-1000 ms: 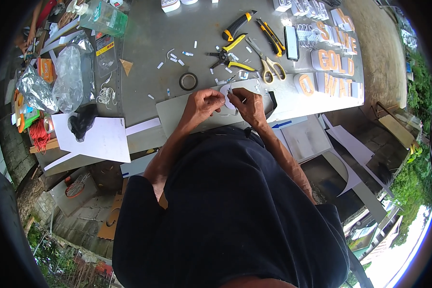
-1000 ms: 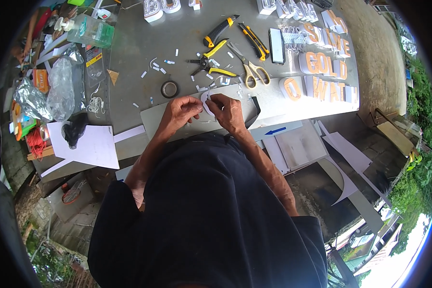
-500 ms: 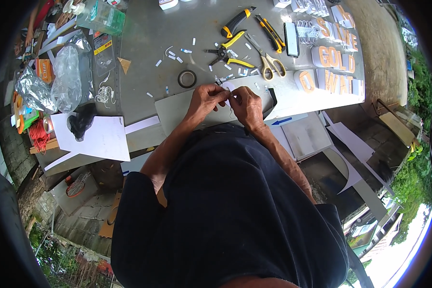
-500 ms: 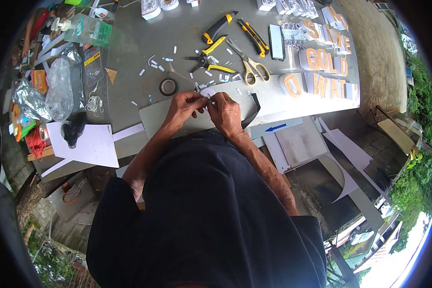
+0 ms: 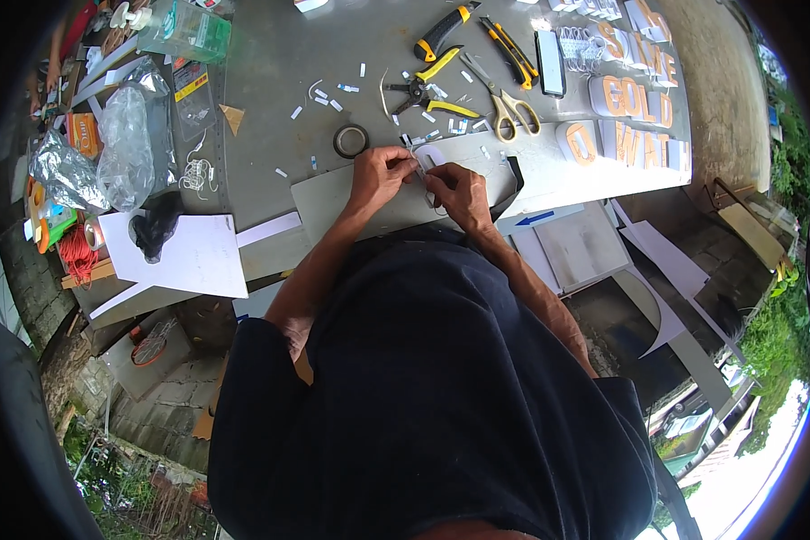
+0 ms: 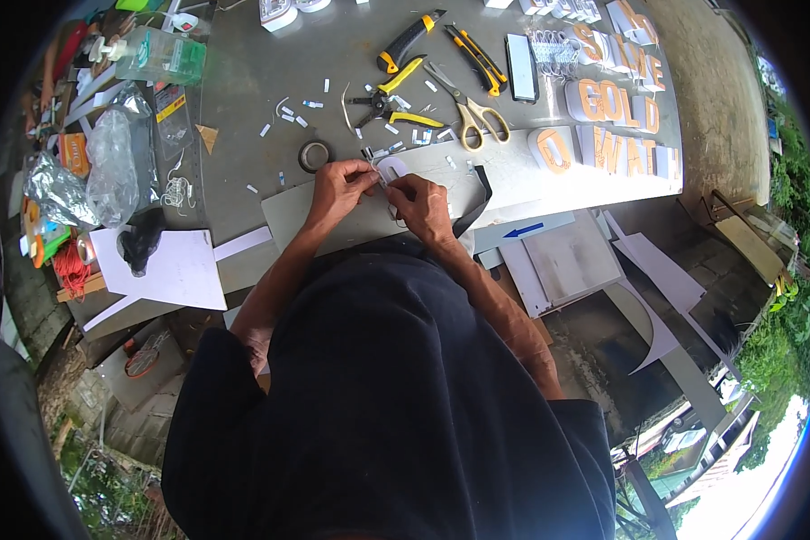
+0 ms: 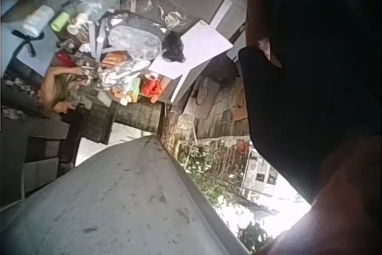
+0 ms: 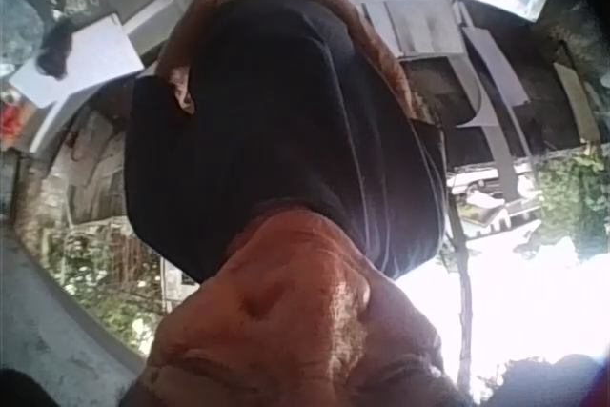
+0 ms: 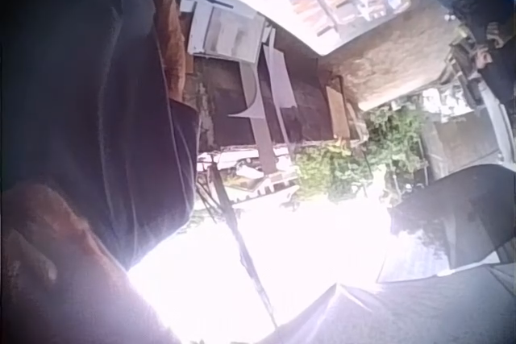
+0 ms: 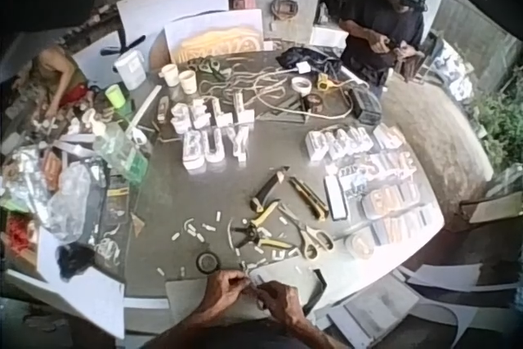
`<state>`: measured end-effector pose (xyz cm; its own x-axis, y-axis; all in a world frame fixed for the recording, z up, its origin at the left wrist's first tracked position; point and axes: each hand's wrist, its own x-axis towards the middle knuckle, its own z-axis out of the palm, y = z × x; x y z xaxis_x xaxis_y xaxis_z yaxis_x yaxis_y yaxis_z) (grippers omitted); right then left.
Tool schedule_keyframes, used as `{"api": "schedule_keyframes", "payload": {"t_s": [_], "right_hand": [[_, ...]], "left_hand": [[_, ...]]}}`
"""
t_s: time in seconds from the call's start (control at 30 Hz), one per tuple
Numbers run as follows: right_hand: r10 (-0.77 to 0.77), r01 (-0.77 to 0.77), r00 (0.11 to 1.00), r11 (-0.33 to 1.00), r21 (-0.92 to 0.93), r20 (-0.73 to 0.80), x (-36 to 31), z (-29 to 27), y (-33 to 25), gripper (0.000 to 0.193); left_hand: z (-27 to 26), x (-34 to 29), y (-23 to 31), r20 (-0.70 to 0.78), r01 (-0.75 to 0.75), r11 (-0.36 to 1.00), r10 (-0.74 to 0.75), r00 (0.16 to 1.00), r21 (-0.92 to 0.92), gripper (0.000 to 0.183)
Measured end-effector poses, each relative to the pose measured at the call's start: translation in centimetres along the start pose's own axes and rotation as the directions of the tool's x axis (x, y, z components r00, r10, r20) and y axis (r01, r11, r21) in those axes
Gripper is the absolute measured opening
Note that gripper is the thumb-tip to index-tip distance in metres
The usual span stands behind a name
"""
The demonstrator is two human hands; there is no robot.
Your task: Attaching LED modules and wiring to the back of sign letters.
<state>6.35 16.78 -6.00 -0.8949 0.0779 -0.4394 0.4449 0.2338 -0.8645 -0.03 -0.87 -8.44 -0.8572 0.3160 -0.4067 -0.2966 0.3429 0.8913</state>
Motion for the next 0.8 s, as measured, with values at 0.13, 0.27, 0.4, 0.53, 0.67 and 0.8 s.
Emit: {"api": "schedule_keyframes", "payload": {"t_s": [0.13, 0.27, 0.4, 0.53, 0.67, 0.8], "right_hand": [[0.032, -0.033, 0.999, 0.998, -0.056, -0.027, 0.4, 0.2, 0.7, 0.023], [-0.063, 0.041, 0.992, 0.981, -0.191, -0.112, 1.2, 0.8, 1.4, 0.023], [-0.077, 0.044, 0.989, 0.97, -0.241, -0.129, 1.5, 1.1, 1.7, 0.025], [-0.1, 0.057, 0.983, 0.964, -0.26, -0.156, 1.6, 1.3, 2.1, 0.026], [-0.034, -0.004, 0.989, 0.967, -0.256, -0.142, 1.8, 1.2, 1.9, 0.026], [-0.115, 0.065, 0.979, 0.96, -0.273, -0.169, 2.0, 1.4, 2.5, 0.026]], "left_hand": [[0.5, 0.5, 0.0, -0.044, -0.183, 0.943, 0.203, 0.978, 0.279, 0.015], [0.9, 0.8, -0.3, -0.099, -0.212, 0.94, 0.246, 0.964, 0.268, 0.014], [1.1, 0.8, -0.5, -0.112, -0.208, 0.953, 0.236, 0.965, 0.218, 0.014], [1.4, 0.8, -0.9, -0.143, -0.233, 0.95, 0.264, 0.954, 0.206, 0.015], [1.4, 1.0, -1.1, -0.137, -0.209, 0.954, 0.241, 0.961, 0.214, 0.016], [1.4, 1.2, -1.2, -0.127, -0.177, 0.964, 0.204, 0.971, 0.197, 0.017]]}}
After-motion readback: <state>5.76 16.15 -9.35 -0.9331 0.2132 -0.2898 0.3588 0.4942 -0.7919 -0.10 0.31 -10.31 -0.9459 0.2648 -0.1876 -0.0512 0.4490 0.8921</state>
